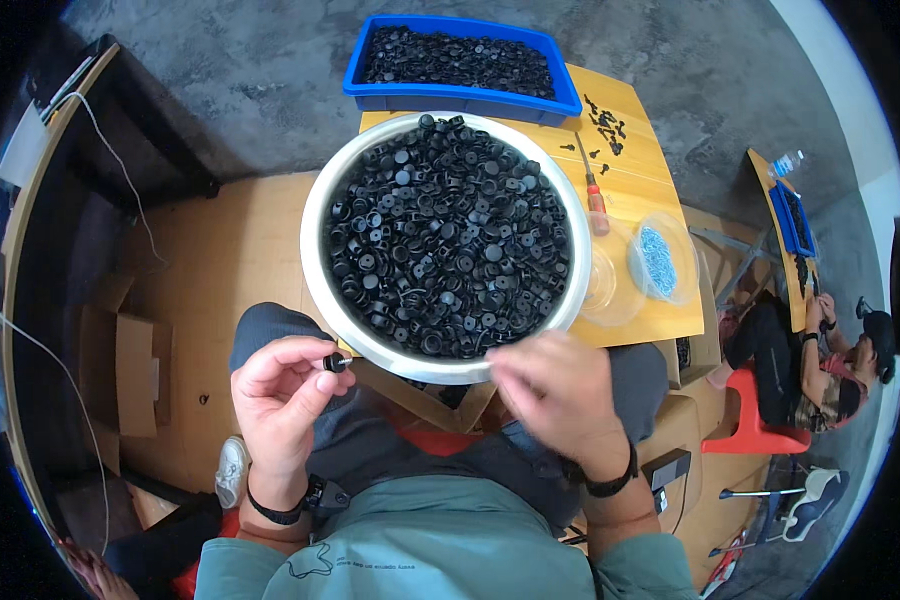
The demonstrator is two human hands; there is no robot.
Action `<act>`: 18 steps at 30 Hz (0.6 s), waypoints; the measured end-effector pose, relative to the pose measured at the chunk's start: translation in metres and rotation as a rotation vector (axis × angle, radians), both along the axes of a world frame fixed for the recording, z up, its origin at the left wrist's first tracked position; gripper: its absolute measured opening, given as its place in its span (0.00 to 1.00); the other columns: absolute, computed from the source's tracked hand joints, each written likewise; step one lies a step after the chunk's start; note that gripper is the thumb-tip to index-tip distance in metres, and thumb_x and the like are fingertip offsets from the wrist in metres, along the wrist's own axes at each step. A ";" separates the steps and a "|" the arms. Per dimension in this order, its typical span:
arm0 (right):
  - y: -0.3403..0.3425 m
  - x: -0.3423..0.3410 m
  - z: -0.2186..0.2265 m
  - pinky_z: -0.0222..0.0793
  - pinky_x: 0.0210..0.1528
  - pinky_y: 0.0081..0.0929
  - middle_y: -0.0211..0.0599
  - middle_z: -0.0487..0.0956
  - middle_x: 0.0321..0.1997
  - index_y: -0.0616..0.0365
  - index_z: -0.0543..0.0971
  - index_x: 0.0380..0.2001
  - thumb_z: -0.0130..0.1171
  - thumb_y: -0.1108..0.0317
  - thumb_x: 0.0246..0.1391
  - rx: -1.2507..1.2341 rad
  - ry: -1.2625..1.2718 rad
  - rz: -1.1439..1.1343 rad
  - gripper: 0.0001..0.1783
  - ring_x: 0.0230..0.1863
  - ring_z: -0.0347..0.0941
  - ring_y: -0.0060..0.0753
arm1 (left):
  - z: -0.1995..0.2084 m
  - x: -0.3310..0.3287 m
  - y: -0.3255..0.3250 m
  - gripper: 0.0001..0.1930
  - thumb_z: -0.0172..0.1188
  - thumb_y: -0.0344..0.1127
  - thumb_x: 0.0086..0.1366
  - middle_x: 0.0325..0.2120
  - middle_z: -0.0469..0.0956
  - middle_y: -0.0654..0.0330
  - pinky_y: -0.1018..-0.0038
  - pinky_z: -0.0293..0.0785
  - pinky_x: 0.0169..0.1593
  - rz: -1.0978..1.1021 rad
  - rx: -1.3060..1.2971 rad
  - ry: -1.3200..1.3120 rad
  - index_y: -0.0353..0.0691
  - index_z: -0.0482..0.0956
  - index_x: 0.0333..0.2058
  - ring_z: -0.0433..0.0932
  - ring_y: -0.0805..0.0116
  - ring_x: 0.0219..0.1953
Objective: Manual assembly of small black plastic components by inserting smaller blue/clear parts into them.
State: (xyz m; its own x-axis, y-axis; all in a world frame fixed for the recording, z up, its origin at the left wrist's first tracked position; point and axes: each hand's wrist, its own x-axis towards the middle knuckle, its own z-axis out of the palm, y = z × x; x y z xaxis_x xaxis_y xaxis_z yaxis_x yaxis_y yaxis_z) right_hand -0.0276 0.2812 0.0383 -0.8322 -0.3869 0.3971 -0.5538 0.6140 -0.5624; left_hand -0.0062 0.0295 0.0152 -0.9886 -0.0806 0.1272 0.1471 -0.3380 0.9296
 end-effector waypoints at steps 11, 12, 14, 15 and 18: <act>-0.024 -0.052 -0.007 0.68 0.31 0.34 0.38 0.73 0.24 0.58 0.78 0.23 0.62 0.76 0.37 0.043 -0.023 0.132 0.05 0.29 0.71 0.43 | -0.002 0.001 -0.008 0.10 0.60 0.20 0.55 0.30 0.78 0.56 0.78 0.77 0.38 0.019 -0.010 -0.017 0.28 0.76 0.38 0.79 0.72 0.31; -0.026 -0.053 -0.006 0.69 0.33 0.35 0.38 0.73 0.24 0.58 0.78 0.24 0.62 0.74 0.38 0.085 -0.081 0.202 0.05 0.30 0.71 0.43 | -0.003 0.001 -0.009 0.10 0.60 0.20 0.55 0.31 0.78 0.56 0.78 0.77 0.38 0.016 -0.011 -0.012 0.28 0.77 0.38 0.79 0.72 0.31; -0.030 -0.053 0.000 0.69 0.36 0.36 0.39 0.73 0.25 0.58 0.79 0.24 0.63 0.71 0.38 0.125 -0.150 0.231 0.06 0.32 0.72 0.43 | -0.004 0.001 -0.011 0.10 0.59 0.20 0.55 0.31 0.78 0.56 0.78 0.77 0.39 0.017 -0.011 -0.010 0.28 0.77 0.38 0.79 0.72 0.31; -0.031 -0.053 0.001 0.69 0.36 0.36 0.39 0.73 0.25 0.58 0.79 0.25 0.63 0.71 0.38 0.133 -0.201 0.259 0.06 0.32 0.72 0.44 | -0.004 0.001 -0.011 0.10 0.60 0.20 0.55 0.31 0.78 0.56 0.78 0.77 0.39 0.018 -0.006 -0.013 0.28 0.77 0.39 0.79 0.72 0.31; -0.035 -0.053 0.002 0.69 0.36 0.37 0.40 0.73 0.24 0.58 0.79 0.24 0.63 0.69 0.38 0.189 -0.237 0.269 0.07 0.32 0.72 0.44 | -0.005 -0.001 -0.012 0.11 0.60 0.20 0.55 0.31 0.78 0.56 0.78 0.77 0.39 0.016 0.006 -0.020 0.28 0.76 0.39 0.79 0.72 0.31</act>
